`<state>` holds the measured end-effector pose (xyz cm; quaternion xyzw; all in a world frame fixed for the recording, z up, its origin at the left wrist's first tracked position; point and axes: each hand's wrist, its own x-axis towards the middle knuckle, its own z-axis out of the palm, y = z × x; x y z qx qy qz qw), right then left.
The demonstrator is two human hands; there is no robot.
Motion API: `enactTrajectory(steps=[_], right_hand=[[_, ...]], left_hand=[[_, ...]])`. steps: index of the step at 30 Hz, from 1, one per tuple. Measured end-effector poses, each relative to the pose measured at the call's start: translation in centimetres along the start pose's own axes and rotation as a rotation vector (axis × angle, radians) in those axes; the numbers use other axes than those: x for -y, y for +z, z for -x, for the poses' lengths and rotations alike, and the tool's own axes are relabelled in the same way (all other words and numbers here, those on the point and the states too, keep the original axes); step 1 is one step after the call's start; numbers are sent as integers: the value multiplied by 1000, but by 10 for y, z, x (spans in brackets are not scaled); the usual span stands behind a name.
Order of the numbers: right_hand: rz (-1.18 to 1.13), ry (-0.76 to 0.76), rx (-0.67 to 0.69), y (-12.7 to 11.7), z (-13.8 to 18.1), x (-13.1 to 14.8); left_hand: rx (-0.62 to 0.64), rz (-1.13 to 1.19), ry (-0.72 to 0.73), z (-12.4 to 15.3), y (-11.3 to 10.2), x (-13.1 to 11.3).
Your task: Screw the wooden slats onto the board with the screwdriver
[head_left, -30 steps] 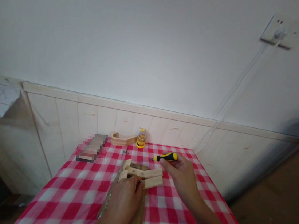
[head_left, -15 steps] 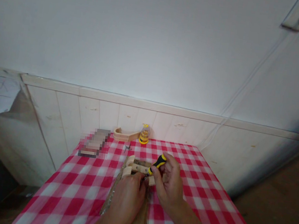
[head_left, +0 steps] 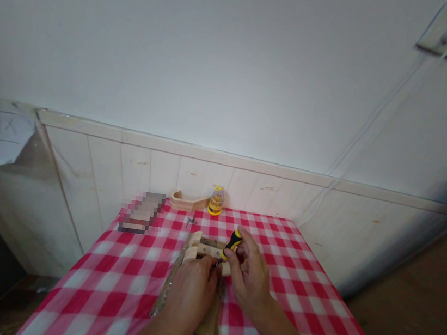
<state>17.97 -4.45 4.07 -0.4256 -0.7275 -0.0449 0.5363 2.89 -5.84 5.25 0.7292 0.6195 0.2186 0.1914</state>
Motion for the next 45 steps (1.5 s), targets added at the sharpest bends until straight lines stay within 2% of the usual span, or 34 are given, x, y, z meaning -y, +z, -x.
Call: enactTrajectory(steps=[6,10,13,17,22,27,31,40,45], right_hand=[[1,-5,25,-3,-2,2],[-30,-35,66,-8,-5,7],[-111,50,78,-10,-6,8],[-339,206,61,-6,-7,5],[-457,250,46,-2,-11,3],[-423,252,17,-4,-13,4],[-362,215,10,-4,-13,3],[-275,117,-3,-7,-16,7],[-336,142,19,-6,-11,10]], left_hand=[[86,-12,-44,0,-4,-3],[74,-14,-26,-1,-7,-4],[74,-27,-26,-1,-7,-4],[76,-12,-34,-1,-5,-3],[39,13,-18,-1,-2,-1],[50,2,-24,-2,-4,-3],[95,-12,-43,-1,-7,-5],[106,6,-46,-2,-3,-2],[78,29,-19,-1,-4,0]])
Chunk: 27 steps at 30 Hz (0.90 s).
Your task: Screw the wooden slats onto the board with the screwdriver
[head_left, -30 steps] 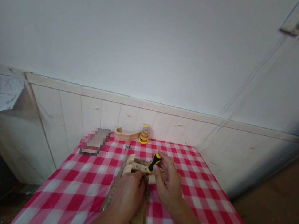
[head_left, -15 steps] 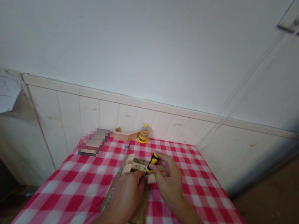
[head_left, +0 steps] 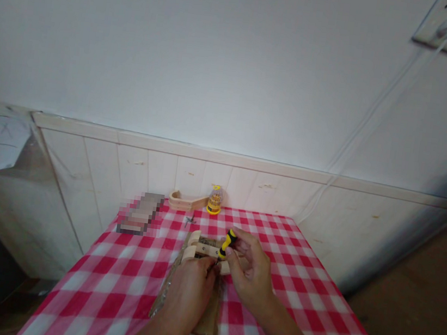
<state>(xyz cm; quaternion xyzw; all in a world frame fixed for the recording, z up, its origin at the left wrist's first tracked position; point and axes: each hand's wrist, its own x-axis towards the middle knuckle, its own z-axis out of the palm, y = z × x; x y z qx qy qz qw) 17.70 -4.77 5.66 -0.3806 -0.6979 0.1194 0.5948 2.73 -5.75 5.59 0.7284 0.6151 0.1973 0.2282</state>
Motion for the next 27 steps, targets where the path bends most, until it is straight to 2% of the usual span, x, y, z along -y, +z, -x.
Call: enactTrajectory(steps=[9,17,27], right_hand=[[-56,61,-4,1,-1,-6],[-23,91,-10,1,-1,-9],[36,21,-19,-2,-2,-10]], left_hand=[[56,-28,-30,0,-3,-3],[2,-19,-13,-3,4,2],[2,-9,-13,-2,4,2]])
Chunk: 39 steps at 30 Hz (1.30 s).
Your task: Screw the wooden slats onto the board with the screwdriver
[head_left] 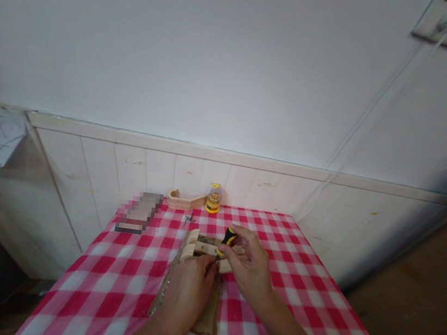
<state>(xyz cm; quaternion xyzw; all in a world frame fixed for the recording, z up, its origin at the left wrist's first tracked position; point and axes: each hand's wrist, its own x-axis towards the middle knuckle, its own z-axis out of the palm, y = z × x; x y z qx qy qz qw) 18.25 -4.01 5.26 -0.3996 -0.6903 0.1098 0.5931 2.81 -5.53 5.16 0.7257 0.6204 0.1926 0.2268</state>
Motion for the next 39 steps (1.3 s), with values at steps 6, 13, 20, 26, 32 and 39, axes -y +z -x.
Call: enactTrajectory(steps=[6,13,20,26,32,39], right_hand=[[26,-58,28,-2,2,7],[-79,-2,46,2,3,0],[-7,-15,17,3,3,-1],[-3,-12,5,5,2,-1],[58,-73,-9,3,-1,1],[117,-163,37,-1,3,11]], left_hand=[[8,-28,8,-1,-1,0],[-12,-26,12,-3,0,0],[8,-32,-8,-1,0,0],[-14,-28,0,-3,3,2],[-3,-25,2,-3,2,2],[19,3,5,-3,3,4]])
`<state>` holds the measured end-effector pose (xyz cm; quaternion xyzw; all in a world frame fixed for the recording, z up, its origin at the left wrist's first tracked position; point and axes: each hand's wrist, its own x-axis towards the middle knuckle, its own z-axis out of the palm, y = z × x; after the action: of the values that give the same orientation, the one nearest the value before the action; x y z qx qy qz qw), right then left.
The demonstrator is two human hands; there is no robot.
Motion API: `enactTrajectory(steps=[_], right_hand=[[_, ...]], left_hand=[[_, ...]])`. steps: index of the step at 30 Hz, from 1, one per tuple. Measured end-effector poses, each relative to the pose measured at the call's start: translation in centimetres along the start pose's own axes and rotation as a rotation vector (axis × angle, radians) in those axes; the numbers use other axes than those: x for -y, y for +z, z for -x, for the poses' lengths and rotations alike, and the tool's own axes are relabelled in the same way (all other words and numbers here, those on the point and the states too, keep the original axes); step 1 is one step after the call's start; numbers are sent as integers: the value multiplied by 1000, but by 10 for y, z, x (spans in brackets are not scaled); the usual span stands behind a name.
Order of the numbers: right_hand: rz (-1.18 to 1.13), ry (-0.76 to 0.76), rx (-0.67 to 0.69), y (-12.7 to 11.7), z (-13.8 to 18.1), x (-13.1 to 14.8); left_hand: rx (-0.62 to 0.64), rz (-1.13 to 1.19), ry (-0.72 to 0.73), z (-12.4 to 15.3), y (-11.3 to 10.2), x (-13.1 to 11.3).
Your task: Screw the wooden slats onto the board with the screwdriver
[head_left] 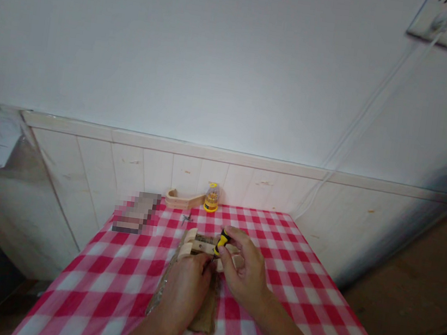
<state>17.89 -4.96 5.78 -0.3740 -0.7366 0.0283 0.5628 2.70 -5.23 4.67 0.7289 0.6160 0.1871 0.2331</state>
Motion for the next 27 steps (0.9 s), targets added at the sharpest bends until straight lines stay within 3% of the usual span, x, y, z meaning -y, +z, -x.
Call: enactTrajectory(steps=[8,23,27], right_hand=[[-45,67,17,4,4,-6],[-50,151,-23,5,2,-6],[-25,73,-22,4,0,-3]], left_hand=[[-47,9,29,2,-1,-1],[-22,-33,1,1,-2,-4],[0,-40,-9,0,-3,-4]])
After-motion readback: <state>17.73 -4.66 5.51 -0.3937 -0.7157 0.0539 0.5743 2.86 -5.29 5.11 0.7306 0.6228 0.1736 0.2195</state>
